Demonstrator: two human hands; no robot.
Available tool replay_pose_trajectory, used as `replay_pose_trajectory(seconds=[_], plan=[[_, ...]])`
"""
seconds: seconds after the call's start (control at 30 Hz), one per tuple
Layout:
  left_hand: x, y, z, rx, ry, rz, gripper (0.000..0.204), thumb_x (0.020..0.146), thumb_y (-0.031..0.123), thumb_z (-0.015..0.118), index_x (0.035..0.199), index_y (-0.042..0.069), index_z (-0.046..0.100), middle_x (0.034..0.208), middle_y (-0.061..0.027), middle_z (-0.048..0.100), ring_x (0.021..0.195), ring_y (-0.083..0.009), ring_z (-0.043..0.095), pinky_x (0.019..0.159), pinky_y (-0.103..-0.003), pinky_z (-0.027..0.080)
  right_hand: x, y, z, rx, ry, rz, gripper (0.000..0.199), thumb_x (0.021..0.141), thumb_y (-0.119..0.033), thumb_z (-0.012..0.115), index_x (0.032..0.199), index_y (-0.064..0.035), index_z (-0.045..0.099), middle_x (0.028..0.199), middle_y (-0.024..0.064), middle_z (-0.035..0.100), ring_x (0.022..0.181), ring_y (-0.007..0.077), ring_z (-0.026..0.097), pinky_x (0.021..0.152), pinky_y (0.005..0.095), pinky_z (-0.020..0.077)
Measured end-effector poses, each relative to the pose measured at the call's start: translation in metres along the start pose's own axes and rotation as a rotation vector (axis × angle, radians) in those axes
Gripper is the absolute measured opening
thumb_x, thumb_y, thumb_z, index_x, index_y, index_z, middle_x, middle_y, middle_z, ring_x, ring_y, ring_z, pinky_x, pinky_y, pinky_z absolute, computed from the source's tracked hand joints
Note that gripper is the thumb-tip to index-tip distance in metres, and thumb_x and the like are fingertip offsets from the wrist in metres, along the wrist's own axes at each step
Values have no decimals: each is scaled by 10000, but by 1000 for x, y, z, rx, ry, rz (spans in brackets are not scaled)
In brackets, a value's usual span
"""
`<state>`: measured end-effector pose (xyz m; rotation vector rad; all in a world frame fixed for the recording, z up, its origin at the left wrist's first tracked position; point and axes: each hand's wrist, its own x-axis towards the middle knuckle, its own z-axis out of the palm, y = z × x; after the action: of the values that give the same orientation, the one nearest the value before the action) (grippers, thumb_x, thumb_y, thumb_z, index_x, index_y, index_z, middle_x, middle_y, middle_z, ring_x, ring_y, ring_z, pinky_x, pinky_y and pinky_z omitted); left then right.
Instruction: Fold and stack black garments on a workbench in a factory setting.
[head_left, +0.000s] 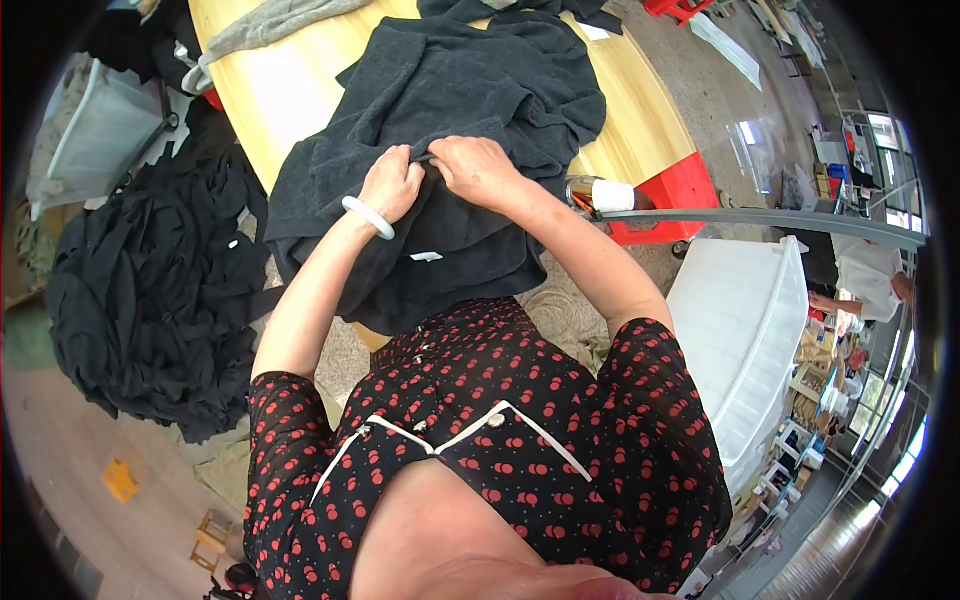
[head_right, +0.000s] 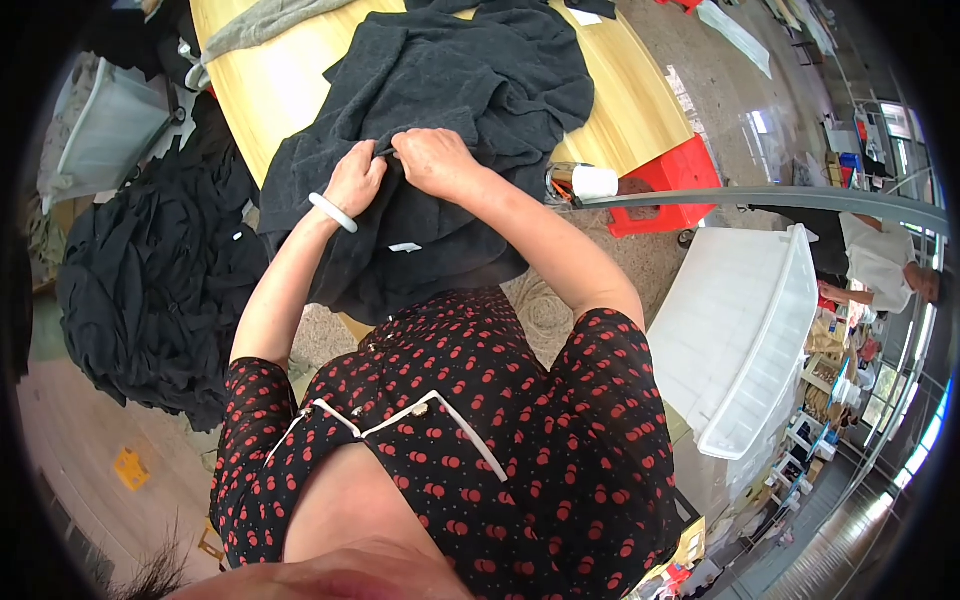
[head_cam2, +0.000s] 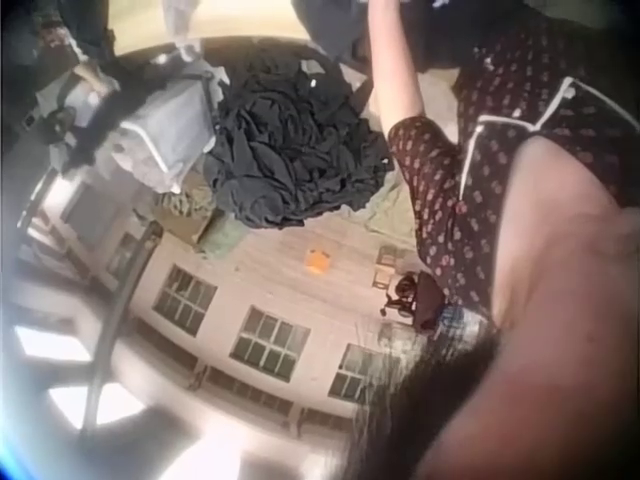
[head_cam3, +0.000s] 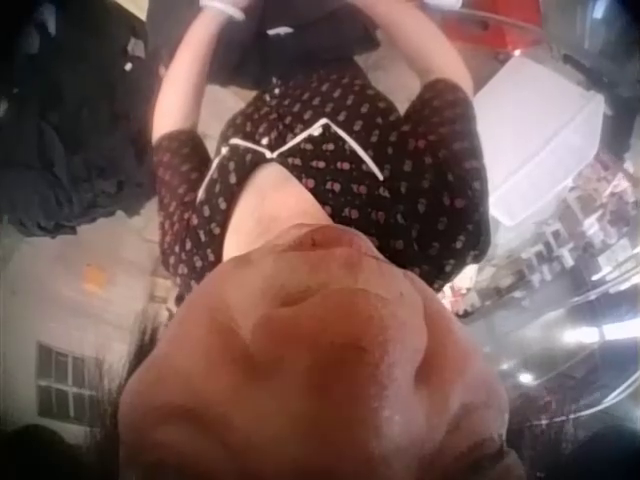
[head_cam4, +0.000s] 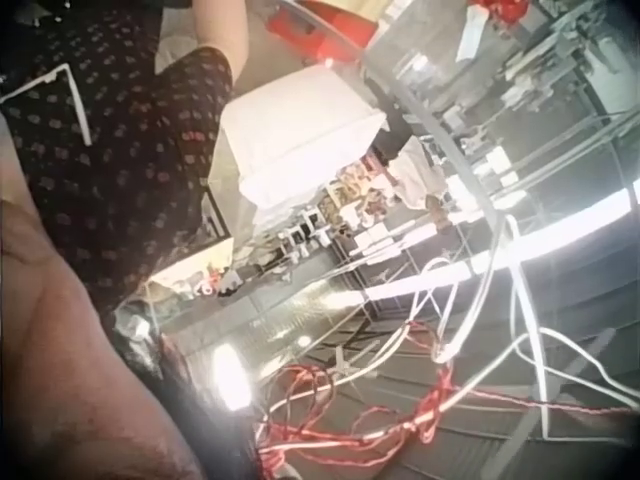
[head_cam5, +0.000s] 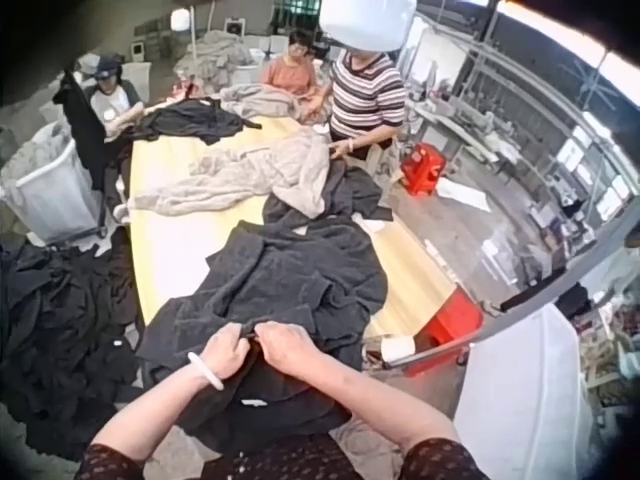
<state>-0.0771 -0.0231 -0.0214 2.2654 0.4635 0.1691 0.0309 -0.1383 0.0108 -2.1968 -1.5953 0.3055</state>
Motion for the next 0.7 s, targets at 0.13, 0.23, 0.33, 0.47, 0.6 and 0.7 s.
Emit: replay_pose_trajectory(seconds=[0.13,0.23,0.33,0.47,0.6,0.7], plan=[[-9,-7,6,74,149,144,176,750,74,447,867,-55,477,830,-218,509,835,-376,502,737,-427,407,-6,-7,7,-17,49,-32,76,713,-72,481,746,-33,538,754,167,587,696,341,588,612,422,474],[-17,-11,2,120,120,174,111,738,48,453,812,-34,465,798,-202,497,790,-366,495,697,-436,398,-9,-6,13,-7,104,-84,55,718,-77,484,736,-32,511,716,164,572,675,336,585,582,412,474],[-16,-14,-1,114,113,228,103,716,28,462,805,-25,463,792,-196,495,780,-368,489,692,-437,397,-8,-7,16,72,61,-74,73,734,-88,461,764,-46,513,750,153,585,692,335,583,595,426,469],[-15,4,-20,-58,-43,255,97,738,54,483,789,-27,497,785,-167,540,767,-346,523,691,-392,425,-14,1,0,237,34,-58,110,742,-102,486,812,-44,548,763,132,591,702,313,583,605,393,453],[-15,30,-86,-880,-506,15,251,843,186,554,1004,-6,574,878,22,592,768,-17,502,692,-180,431,-5,-20,-51,934,-99,133,126,780,-52,594,887,-11,542,713,-39,508,698,39,471,648,188,398],[-11,33,-105,-804,-488,-39,232,821,211,583,934,8,593,823,22,598,731,-28,509,677,-181,428,4,-32,-68,720,-28,15,124,774,-67,610,874,-4,572,755,-9,577,712,42,510,652,189,416]])
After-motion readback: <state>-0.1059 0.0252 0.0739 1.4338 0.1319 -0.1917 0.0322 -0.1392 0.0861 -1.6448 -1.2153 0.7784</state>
